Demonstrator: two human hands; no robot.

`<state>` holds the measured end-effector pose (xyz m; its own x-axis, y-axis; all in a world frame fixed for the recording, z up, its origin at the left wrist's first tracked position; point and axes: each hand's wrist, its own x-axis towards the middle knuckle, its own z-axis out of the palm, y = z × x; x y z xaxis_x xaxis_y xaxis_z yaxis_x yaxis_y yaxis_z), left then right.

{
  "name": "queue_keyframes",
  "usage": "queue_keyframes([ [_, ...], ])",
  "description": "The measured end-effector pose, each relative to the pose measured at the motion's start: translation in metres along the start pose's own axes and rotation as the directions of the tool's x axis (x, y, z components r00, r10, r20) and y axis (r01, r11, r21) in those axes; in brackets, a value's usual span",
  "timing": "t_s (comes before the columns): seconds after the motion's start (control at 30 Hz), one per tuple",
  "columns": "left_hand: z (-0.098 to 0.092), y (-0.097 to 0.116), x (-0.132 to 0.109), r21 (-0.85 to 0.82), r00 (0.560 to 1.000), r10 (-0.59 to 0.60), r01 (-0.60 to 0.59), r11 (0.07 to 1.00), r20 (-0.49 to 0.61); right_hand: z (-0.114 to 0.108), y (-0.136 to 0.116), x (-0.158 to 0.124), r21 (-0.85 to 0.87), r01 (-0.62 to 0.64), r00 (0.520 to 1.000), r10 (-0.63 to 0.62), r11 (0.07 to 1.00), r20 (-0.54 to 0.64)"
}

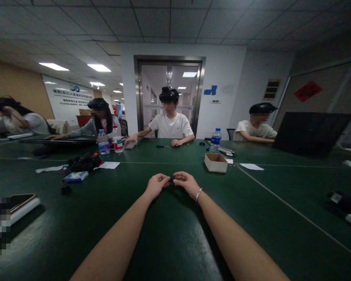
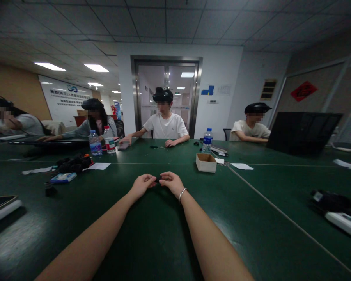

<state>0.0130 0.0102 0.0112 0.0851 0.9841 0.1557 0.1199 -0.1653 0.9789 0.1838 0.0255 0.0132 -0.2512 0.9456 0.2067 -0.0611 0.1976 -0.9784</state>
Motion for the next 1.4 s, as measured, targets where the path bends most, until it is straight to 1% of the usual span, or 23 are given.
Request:
queue_keyframes([
  [0.17,0.004,0.000,-0.001,0.093,1.000,-0.002,0.002,0.996,-0.010,-0.001,0.002,0.001,0.001,-0.003,1.000,0.003,1.000,0.012],
  [0.3,0.003,0.002,-0.002,0.161,0.999,0.038,-0.037,0.986,-0.003,-0.001,0.001,0.001,0.004,-0.008,0.999,0.007,1.000,0.038],
  [0.37,0.002,0.001,-0.002,0.168,0.998,0.062,-0.061,0.984,-0.005,-0.001,0.000,0.001,0.006,-0.006,0.999,0.006,1.000,0.044],
  [0.53,0.002,-0.005,-0.001,0.083,0.994,0.107,-0.105,0.991,-0.015,0.000,0.001,0.003,-0.020,-0.004,1.000,0.004,1.000,0.003],
  [0.7,0.001,-0.004,-0.001,0.096,0.984,0.175,-0.173,0.980,-0.014,-0.001,0.000,0.004,-0.094,0.011,1.000,-0.013,0.996,-0.017],
  [0.77,0.001,0.000,-0.002,0.053,0.985,0.170,-0.169,0.984,-0.020,0.000,-0.001,0.002,-0.112,0.022,1.000,-0.022,0.993,0.000],
  [0.93,-0.001,0.005,-0.002,-0.051,0.989,0.144,-0.146,0.988,-0.030,0.001,-0.003,0.000,-0.095,0.013,0.998,-0.007,0.995,0.064],
  [1.07,-0.003,0.003,-0.001,-0.061,0.990,0.138,-0.139,0.988,-0.034,0.002,-0.001,0.001,-0.131,0.012,1.000,-0.008,0.991,0.026],
  [1.23,-0.003,0.004,-0.003,-0.078,0.984,0.175,-0.176,0.981,-0.021,0.002,0.000,0.003,-0.091,-0.005,1.000,0.007,0.996,0.025],
  [1.4,-0.002,0.007,-0.004,-0.104,0.991,0.115,-0.122,0.987,-0.068,0.001,0.003,0.005,-0.078,-0.006,1.000,0.008,0.997,0.028],
])
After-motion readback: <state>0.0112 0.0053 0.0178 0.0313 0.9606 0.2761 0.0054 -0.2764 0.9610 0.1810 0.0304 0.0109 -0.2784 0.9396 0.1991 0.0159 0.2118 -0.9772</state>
